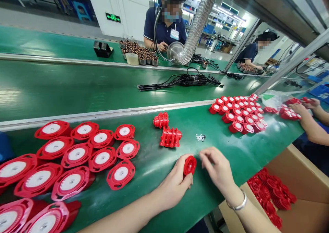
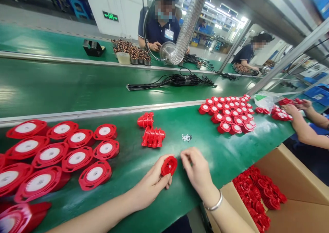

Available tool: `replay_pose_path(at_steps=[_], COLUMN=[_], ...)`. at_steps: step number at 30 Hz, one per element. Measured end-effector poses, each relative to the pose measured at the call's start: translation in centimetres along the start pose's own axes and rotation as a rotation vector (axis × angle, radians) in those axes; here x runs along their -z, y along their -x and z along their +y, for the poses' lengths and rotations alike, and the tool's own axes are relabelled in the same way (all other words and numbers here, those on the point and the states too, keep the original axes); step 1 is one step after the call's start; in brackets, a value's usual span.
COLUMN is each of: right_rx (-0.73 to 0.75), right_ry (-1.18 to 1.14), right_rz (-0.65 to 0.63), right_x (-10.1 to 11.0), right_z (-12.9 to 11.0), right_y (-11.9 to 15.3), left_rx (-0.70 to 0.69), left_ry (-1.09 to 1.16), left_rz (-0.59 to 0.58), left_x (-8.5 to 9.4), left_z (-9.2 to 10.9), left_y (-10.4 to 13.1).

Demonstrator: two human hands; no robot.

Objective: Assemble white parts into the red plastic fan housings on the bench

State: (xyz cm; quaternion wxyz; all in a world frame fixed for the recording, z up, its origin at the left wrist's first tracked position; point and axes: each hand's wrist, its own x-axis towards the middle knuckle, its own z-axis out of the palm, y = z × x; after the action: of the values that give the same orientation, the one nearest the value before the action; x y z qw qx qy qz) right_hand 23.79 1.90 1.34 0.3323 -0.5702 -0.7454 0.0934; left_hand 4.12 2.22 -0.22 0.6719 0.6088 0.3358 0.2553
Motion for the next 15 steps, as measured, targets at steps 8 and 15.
replay_pose_path(at_steps=[8,15], right_rx=[-0.045,-0.028], right_ry=[0.180,0.201], right_rz=[-0.011,-0.052], right_x=[-0.1,-0.4], right_z=[5.4,5.4], right_y=[-2.3,-2.8], left_rx=[0.020,-0.019], left_ry=[0.040,0.133], left_rz=[0.002,0.004], left_x=[0.2,0.1], left_z=[0.0,-1.2], left_y=[-0.3,-0.5])
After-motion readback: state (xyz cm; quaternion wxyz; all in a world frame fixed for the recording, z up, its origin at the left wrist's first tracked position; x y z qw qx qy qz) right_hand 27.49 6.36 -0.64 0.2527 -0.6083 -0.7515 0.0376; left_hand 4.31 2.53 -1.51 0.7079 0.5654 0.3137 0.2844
